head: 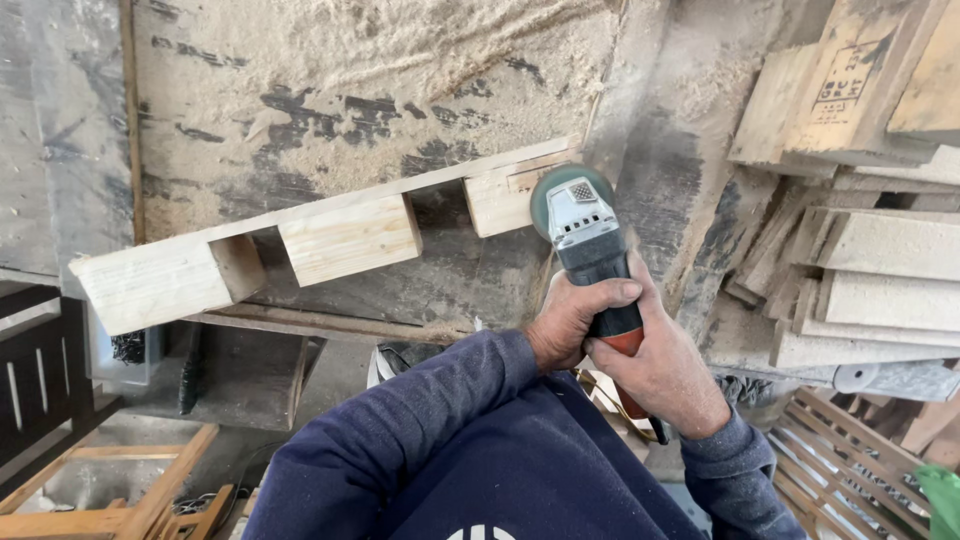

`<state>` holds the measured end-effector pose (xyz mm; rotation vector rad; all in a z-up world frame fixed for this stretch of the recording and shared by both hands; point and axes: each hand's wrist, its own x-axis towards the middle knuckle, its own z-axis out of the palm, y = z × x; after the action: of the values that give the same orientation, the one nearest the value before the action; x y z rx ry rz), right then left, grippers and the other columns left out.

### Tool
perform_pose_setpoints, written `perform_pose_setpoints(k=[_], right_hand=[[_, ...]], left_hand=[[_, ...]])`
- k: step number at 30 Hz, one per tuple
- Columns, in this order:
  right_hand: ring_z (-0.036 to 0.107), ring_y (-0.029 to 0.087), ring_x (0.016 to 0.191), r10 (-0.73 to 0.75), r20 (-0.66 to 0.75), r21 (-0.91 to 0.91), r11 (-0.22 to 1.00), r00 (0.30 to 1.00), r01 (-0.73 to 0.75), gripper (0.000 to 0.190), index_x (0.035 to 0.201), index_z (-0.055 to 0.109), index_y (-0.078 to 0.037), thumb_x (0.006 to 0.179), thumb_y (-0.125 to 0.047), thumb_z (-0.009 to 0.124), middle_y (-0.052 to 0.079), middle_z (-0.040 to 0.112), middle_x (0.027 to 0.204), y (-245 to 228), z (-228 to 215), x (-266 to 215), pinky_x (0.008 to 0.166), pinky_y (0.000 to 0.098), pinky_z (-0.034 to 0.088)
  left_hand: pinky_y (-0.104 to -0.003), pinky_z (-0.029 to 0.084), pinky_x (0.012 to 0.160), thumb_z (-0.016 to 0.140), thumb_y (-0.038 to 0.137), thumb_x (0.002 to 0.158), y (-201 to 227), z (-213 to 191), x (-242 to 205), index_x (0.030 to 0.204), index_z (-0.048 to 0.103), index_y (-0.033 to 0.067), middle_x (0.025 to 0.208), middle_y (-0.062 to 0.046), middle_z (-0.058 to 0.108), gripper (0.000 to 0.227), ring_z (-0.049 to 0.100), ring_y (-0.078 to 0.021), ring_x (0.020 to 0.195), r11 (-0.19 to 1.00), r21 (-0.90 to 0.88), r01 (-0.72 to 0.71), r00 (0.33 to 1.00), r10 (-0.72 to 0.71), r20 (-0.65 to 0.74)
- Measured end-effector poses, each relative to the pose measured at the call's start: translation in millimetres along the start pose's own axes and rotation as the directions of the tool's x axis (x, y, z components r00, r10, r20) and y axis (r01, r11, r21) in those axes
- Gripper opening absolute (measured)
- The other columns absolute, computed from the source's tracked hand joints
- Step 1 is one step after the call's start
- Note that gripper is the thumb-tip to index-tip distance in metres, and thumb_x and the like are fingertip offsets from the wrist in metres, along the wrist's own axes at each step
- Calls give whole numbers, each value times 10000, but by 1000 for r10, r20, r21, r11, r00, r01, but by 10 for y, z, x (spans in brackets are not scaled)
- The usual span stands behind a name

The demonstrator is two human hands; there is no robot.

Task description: The person uses an angle grinder with a sanding disc to smooth the edges and surfaces of small wooden blocks. The person repositions the blocks multiple times to access different sides and continues sanding until the clip ends.

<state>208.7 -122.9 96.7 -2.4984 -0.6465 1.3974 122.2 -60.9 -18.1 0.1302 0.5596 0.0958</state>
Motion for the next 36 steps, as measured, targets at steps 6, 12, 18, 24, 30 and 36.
perform_pose_setpoints(k=[6,12,18,24,30,36], right_hand=[[708,383,1122,-16,-47,-18,1000,999,15,1111,1624,86,-131,752,-254,762,254,635,1276,160,-35,1,942,457,575],[686,389,1141,-61,-113,31,997,992,65,1104,1626,71,-97,769,-222,755,273,593,1328,264,-131,45,946,470,571],[747,348,1074,20,-223,78,997,975,-2,1027,1619,149,-83,778,-235,719,245,665,1253,169,-159,-44,913,426,621],[706,333,1165,-101,-73,38,994,992,104,1052,1618,208,-79,733,-227,756,238,650,1295,-96,92,-21,970,394,552],[621,381,1261,-260,85,27,966,962,259,1016,1599,218,-84,773,-255,784,253,546,1445,-361,219,102,1006,432,510],[654,393,1208,-149,79,-19,988,986,151,1068,1615,175,-139,750,-286,784,233,585,1391,-349,131,102,979,442,523]], left_hand=[[-430,594,890,808,214,825,-108,33,112,1198,592,6,1071,-125,634,479,663,-219,991,999,22,24,999,-25,22],[-422,605,886,792,224,847,-217,95,337,1216,600,-5,1081,-130,641,474,672,-225,983,998,53,39,995,-44,94],[-438,633,845,782,254,860,-149,223,456,1184,600,-9,1048,-142,645,455,697,-254,926,995,39,90,974,-96,205],[-410,596,837,813,194,870,136,-20,-143,1171,624,-27,1043,-132,670,418,676,-225,914,985,70,-155,987,157,-38],[-410,619,842,773,189,843,419,-172,-399,1141,613,11,1020,-122,694,383,705,-214,913,989,-45,-139,986,134,-95],[-403,599,860,796,193,847,339,-139,-274,1169,611,13,1038,-90,664,413,677,-194,945,993,-45,-110,991,106,-84]])
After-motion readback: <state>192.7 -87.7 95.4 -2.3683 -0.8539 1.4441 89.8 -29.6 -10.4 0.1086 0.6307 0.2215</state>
